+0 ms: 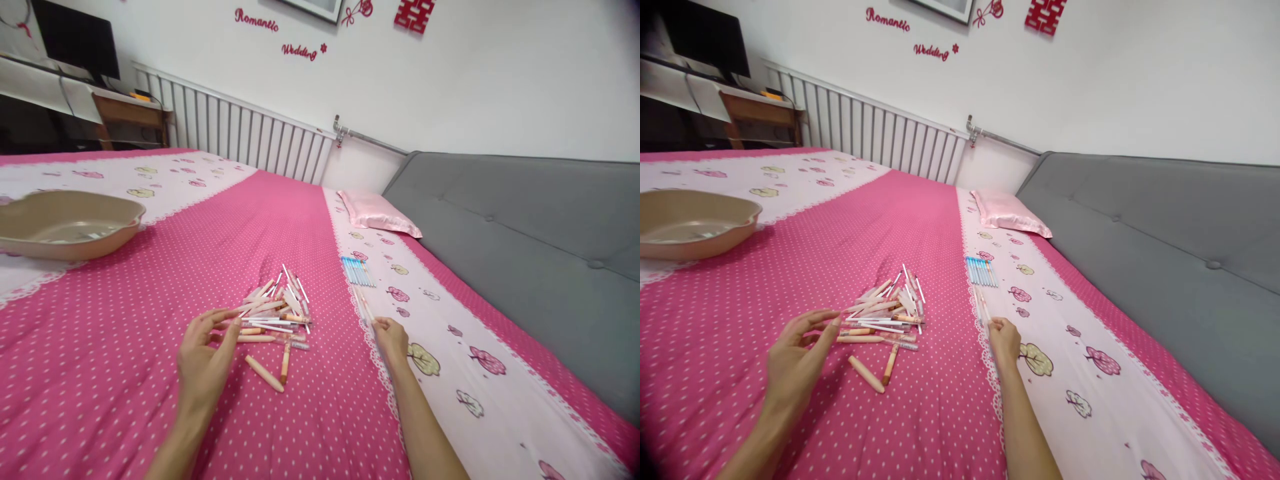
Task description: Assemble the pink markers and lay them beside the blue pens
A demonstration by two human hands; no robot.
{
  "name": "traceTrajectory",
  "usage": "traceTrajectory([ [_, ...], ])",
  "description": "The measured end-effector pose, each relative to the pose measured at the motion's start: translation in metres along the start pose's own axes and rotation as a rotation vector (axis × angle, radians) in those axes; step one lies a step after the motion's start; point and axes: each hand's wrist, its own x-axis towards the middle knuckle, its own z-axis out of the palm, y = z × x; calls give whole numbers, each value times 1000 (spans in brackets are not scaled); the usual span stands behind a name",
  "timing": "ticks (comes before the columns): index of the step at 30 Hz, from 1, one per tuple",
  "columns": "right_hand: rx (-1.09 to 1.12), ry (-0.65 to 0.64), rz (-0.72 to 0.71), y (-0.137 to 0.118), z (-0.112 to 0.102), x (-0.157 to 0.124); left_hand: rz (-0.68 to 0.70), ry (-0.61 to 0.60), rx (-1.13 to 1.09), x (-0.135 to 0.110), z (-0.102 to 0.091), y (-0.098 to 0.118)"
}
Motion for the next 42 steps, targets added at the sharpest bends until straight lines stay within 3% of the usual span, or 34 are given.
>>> traceTrajectory([
  [24,-16,-27,-51,-7,-2,-10,4,4,-4,1,0,0],
  [30,23,26,-50,-3,3,-8,7,5,-2,1,0,-2],
  [35,125,154,-17,0,3,-8,-3,9,-8,2,-3,1],
  [39,231,219,-72,-14,-6,-8,-20,35,-14,3,-7,3],
  [42,318,222,-172,-45,-19,-7,-19,61,-13,4,-9,4],
])
